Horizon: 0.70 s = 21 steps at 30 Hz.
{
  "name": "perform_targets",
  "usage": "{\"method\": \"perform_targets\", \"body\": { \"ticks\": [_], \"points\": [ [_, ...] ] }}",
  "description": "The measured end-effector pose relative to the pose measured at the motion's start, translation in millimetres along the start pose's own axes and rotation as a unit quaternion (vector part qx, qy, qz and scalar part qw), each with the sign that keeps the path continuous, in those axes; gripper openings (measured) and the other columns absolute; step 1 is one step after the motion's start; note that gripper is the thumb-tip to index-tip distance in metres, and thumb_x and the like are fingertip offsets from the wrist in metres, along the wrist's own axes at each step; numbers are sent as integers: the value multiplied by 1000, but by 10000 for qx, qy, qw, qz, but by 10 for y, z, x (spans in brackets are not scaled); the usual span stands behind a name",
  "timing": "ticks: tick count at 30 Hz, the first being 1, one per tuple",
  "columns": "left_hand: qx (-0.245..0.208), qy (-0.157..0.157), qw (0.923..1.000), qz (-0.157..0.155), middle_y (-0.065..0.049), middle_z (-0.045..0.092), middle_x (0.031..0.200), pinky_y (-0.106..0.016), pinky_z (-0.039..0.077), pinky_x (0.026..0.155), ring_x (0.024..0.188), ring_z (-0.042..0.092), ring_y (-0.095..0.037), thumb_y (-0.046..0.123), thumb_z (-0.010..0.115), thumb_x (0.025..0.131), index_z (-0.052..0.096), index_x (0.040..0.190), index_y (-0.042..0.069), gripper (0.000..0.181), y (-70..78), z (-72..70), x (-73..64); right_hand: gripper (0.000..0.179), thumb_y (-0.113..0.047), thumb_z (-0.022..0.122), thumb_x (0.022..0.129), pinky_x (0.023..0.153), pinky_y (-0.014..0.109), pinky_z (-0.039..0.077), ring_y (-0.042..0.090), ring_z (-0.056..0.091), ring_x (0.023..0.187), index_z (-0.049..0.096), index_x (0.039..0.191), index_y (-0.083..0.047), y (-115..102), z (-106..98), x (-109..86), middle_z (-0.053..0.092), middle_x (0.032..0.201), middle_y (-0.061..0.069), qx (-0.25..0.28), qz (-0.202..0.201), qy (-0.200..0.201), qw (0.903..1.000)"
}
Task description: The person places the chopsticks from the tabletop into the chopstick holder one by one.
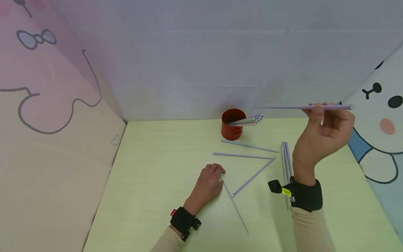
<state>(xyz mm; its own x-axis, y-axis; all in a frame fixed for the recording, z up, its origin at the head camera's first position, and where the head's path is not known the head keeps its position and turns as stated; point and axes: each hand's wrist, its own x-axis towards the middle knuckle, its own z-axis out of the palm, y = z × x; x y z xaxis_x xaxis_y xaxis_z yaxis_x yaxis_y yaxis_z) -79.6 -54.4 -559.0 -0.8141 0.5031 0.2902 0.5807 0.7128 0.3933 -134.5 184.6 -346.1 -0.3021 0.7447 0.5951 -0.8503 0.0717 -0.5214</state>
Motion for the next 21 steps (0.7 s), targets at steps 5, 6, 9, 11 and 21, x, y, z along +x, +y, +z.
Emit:
{"method": "perform_targets", "body": {
  "ticks": [5,6,9,11,21],
  "points": [
    [156,84,9997,185,-5,63,108,-41,49,88,104,54,-25,6,75,78,67,103,9,27,-20,18,-18,14,14,68,83,72,38,60,37,63,75,59,94,14,155,-38,-69,59,87,26,-240,84,-276,9993],
    [242,84,9994,225,-5,63,107,-41,49,89,104,54,-25,4,73,78,67,102,9,25,-23,22,-18,12,16,66,84,73,38,60,36,63,75,59,94,14,183,-46,-88,58,88,26,-259,99,-314,9991],
    [519,82,9980,351,-4,62,103,-42,48,90,103,54,-25,-3,67,79,68,100,10,24,-33,42,-19,10,18,63,85,74,39,59,36,64,76,59,93,16,258,-73,-133,58,89,25,-269,169,-437,9985],
    [662,68,9969,428,-4,62,102,-41,47,91,102,54,-25,-5,63,78,67,98,10,26,-33,50,-15,11,18,63,84,74,38,59,35,64,77,59,94,17,291,-84,-154,58,89,25,-272,232,-536,9979],
    [695,154,9961,530,-5,60,95,-40,48,87,96,54,-25,-6,65,74,68,89,11,22,-60,20,-27,15,20,64,83,73,32,59,31,64,79,58,97,21,292,-46,-254,59,89,23,-246,736,-1013,9918]
  ]
}}
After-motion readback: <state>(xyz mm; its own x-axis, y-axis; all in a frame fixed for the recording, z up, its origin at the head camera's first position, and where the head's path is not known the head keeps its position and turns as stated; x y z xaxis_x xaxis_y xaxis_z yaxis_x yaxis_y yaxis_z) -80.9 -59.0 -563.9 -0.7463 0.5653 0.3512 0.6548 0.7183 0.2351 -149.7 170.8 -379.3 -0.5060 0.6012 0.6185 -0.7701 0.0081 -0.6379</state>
